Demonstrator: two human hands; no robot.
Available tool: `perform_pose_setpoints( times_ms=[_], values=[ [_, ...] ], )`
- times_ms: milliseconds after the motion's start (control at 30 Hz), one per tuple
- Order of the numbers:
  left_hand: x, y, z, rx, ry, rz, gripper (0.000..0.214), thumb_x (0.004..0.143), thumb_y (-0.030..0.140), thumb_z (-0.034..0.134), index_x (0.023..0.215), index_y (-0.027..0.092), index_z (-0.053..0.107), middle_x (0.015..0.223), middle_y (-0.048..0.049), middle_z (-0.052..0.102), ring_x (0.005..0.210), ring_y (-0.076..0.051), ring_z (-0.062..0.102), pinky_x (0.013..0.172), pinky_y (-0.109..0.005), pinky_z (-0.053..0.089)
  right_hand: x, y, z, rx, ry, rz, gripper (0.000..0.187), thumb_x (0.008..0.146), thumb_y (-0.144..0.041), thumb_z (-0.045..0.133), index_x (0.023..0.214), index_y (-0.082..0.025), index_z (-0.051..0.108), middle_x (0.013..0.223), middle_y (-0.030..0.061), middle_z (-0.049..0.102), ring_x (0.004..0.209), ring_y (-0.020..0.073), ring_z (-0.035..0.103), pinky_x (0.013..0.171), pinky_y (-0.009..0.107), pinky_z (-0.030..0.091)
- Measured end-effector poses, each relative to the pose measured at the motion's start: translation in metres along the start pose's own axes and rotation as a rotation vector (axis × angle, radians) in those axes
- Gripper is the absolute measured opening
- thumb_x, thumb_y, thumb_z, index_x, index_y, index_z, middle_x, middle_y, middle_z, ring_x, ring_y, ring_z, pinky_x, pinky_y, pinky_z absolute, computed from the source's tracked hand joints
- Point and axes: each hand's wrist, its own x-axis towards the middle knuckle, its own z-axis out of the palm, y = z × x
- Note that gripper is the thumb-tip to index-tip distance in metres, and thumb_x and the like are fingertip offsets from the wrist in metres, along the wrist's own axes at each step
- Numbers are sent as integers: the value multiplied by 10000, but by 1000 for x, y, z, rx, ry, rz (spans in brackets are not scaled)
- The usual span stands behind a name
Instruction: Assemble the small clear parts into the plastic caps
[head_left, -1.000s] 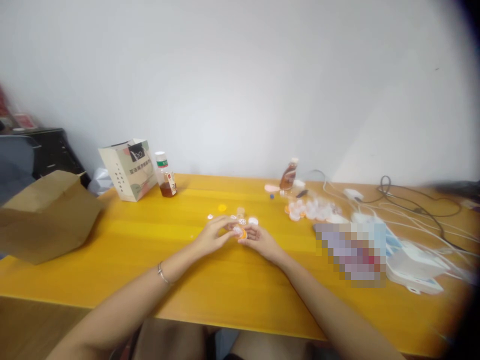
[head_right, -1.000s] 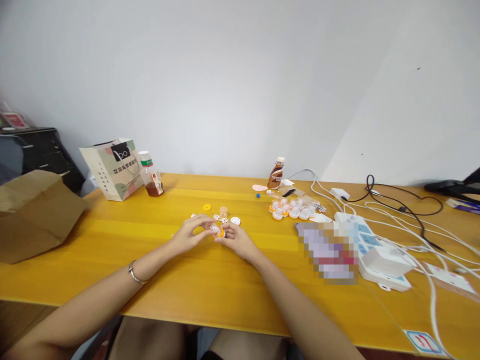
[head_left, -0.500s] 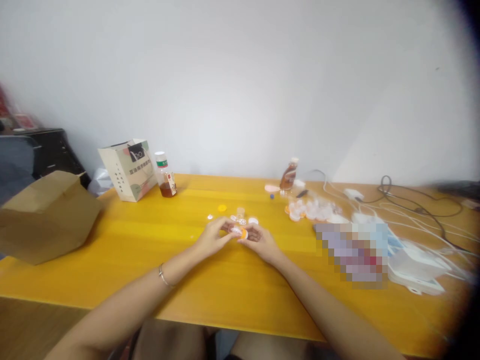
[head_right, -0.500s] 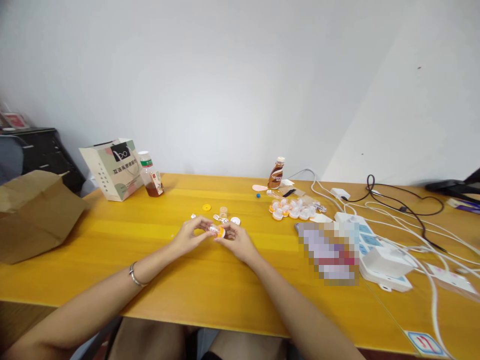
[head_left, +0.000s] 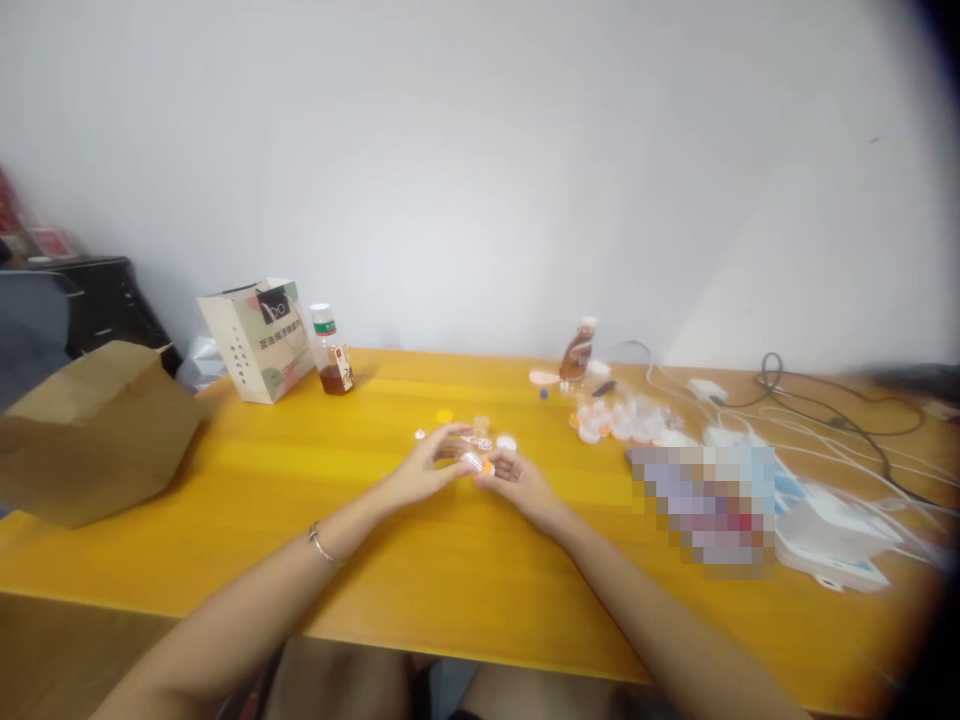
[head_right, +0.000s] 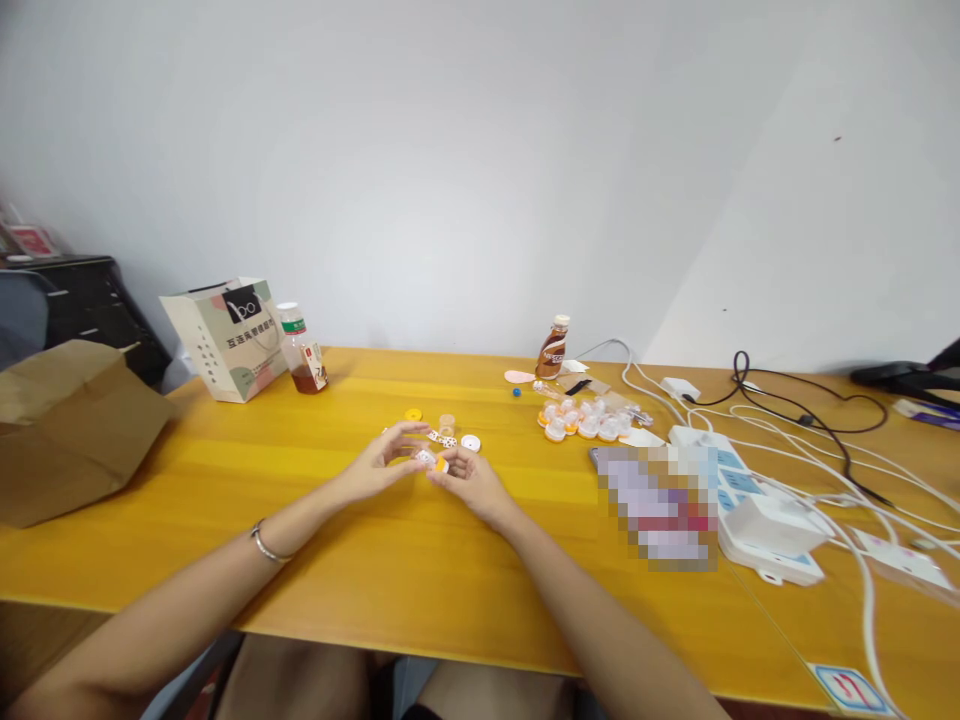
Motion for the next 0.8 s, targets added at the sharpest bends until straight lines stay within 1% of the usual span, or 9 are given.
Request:
perform_pose_setpoints(
  times_ms=[67,133,167,300,467,567,633,700,800],
  values=[
    [0,-6,0,96,48,-42,319,728,298,590,1007,163,517,1009,-78,590,872,-157,574,800,-302,447,0,1,0,-14,11,12,328,551,-355,717,770,-182,544,824,7,619,761,135,583,797,314,426],
    [1,-8,-1,135,30,-46,254,735,304,579,930,142,556,886,-63,619,818,-153,581,768,-294,453,-1,1,0,-25,-8,43,316,565,-359,708,773,-175,557,775,2,621,722,130,581,773,311,430],
    [1,-8,-2,128,6,-33,242,742,296,571,925,139,564,869,-61,622,818,-153,579,772,-295,450,-2,0,-1,-22,-28,57,303,580,-363,698,775,-171,566,747,-1,619,695,124,578,754,306,434],
    [0,-1,-8,53,-96,33,238,755,247,558,966,138,571,949,-79,606,867,-157,565,820,-308,432,-5,-2,-2,58,-105,89,271,641,-379,654,793,-162,595,712,1,617,630,105,564,692,275,435],
    [0,9,-9,-64,-119,73,222,759,234,559,961,144,576,1021,-99,578,930,-178,543,815,-308,431,-7,-5,-1,226,-184,189,286,696,-401,602,827,-148,616,754,40,633,662,111,570,699,267,429],
    [-1,13,-8,-146,-143,80,278,768,234,552,1037,161,545,1128,-112,529,1031,-204,496,869,-327,402,-7,-6,1,306,-178,135,265,687,-352,631,879,-171,607,825,29,623,720,109,566,723,257,417],
    [0,11,-7,-197,-123,64,392,756,233,570,1135,193,478,1222,-111,458,1091,-215,455,905,-340,376,-7,-7,2,333,-133,83,241,664,-306,663,866,-192,598,855,10,614,745,103,558,745,254,408],
    [0,6,-4,-231,-60,26,457,730,246,601,1158,212,444,1242,-106,431,1090,-218,453,893,-342,383,-5,-6,3,338,-87,54,207,645,-271,683,814,-199,590,839,-6,613,750,99,551,762,254,399],
    [2,-5,2,-219,42,-40,391,682,267,645,1037,181,508,1095,-89,520,1006,-203,494,834,-320,411,-3,-3,3,317,-40,38,201,616,-236,704,765,-200,574,814,-17,620,770,104,549,790,267,389]
  ],
)
